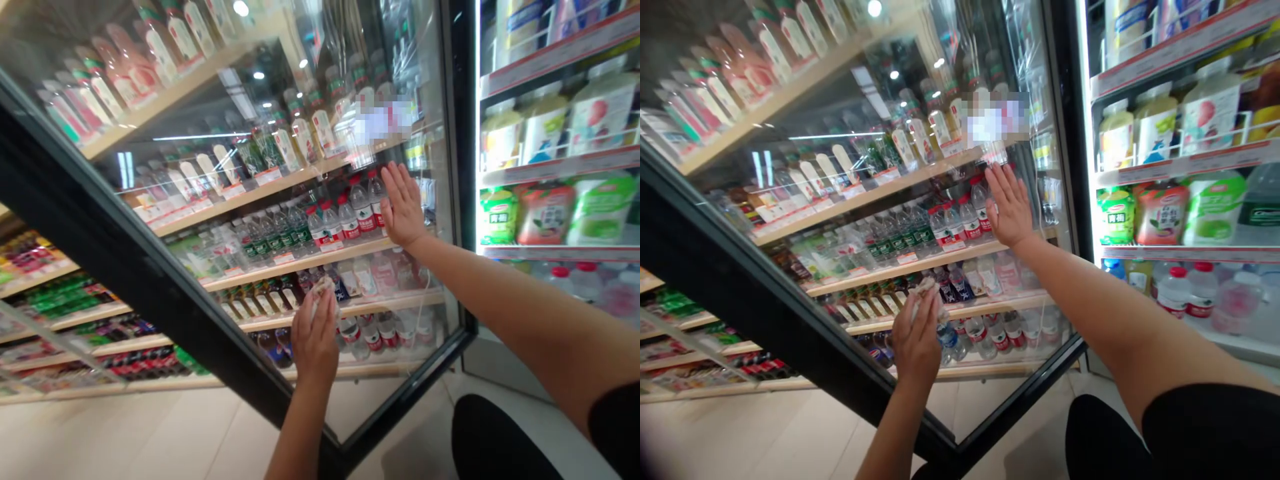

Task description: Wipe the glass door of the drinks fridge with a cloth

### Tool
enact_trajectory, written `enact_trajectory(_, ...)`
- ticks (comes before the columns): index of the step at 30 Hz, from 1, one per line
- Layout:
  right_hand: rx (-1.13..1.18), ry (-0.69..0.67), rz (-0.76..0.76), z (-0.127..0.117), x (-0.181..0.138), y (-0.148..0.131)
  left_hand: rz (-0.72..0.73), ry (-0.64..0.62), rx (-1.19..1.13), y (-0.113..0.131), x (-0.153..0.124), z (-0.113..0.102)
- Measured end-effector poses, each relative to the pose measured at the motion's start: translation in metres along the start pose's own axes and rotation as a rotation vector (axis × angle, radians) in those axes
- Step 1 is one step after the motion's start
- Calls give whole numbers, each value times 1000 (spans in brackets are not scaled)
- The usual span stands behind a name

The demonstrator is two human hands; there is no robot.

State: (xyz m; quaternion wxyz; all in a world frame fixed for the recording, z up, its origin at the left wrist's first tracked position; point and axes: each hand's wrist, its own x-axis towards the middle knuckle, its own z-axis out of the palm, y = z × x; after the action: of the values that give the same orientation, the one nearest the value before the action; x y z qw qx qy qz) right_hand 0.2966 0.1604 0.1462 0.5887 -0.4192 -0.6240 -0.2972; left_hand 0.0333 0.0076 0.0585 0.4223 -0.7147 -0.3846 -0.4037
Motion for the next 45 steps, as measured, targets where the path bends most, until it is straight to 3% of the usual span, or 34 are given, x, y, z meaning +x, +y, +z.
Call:
enact_trajectory(6,13,-27,4,-2,1,0,-137,204,59,-16,31,-12)
enact_trajectory(11,24,-30,-12,-2,0,1,-10,15,8,5,12,2)
enact_trajectory(13,17,-11,-20,-1,0,1,19,1,21,4,15,3)
enact_trajectory(19,18,10,-27,1,-1,3,-134,221,45,-19,60,-12)
enact_trajectory(26,31,-26,-18,0,-1,3,29,-31,-98,6,28,9)
enact_trajectory(33,41,-4,-14,-2,0,2,-156,231,49,-27,86,-17)
enact_trajectory(39,41,-15,-13,-2,-1,1,-54,18,-44,-15,63,-10)
enact_trajectory(45,52,-24,-2,-3,0,1,-104,267,154,-51,113,-41)
